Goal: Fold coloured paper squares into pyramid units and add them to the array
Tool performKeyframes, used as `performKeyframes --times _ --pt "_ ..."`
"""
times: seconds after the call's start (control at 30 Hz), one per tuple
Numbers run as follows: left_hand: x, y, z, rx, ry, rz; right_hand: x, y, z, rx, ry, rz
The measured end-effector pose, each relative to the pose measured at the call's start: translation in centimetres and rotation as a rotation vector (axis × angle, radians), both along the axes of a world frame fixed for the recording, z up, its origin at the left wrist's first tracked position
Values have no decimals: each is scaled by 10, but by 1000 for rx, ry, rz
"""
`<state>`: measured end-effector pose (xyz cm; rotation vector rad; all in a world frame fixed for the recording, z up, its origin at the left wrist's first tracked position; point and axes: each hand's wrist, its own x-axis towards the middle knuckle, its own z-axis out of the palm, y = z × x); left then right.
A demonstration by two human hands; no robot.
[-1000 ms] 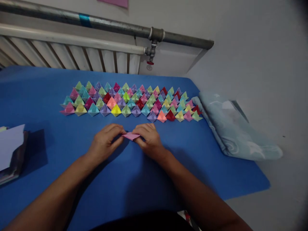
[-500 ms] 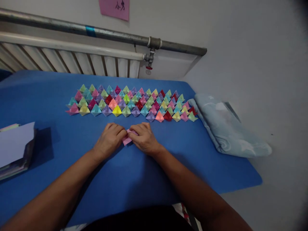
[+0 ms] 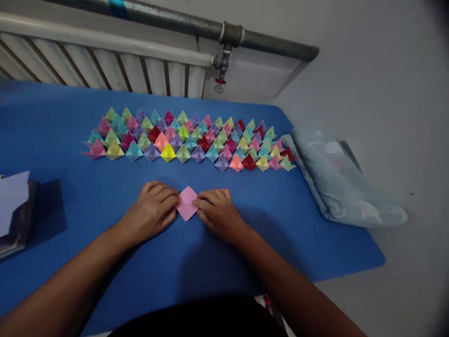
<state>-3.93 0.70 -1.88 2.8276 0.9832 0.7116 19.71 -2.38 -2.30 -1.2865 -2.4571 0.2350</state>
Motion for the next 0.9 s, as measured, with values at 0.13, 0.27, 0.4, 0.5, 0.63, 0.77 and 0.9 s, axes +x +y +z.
performKeyframes --times 0.13,0.27,0.4,0.5,0.63,0.77,0.9 --pt "-3 2 2 -102 -30 3 4 3 0 -45 122 -18" --pt "-3 4 2 -181 -70 50 6 6 1 -96 217 -49" --pt "-2 7 0 -257 -112 95 4 7 2 -166 268 -129" --pt "-1 10 -3 -261 -125 127 1 8 2 -184 276 -170" --pt "1 13 -5 -268 -132 188 -2 9 2 -191 265 -208" --pt "2 14 -6 -298 -108 231 -5 11 2 -200 254 -236" --pt "4 14 -7 -290 -98 255 -6 13 1 -211 247 -263"
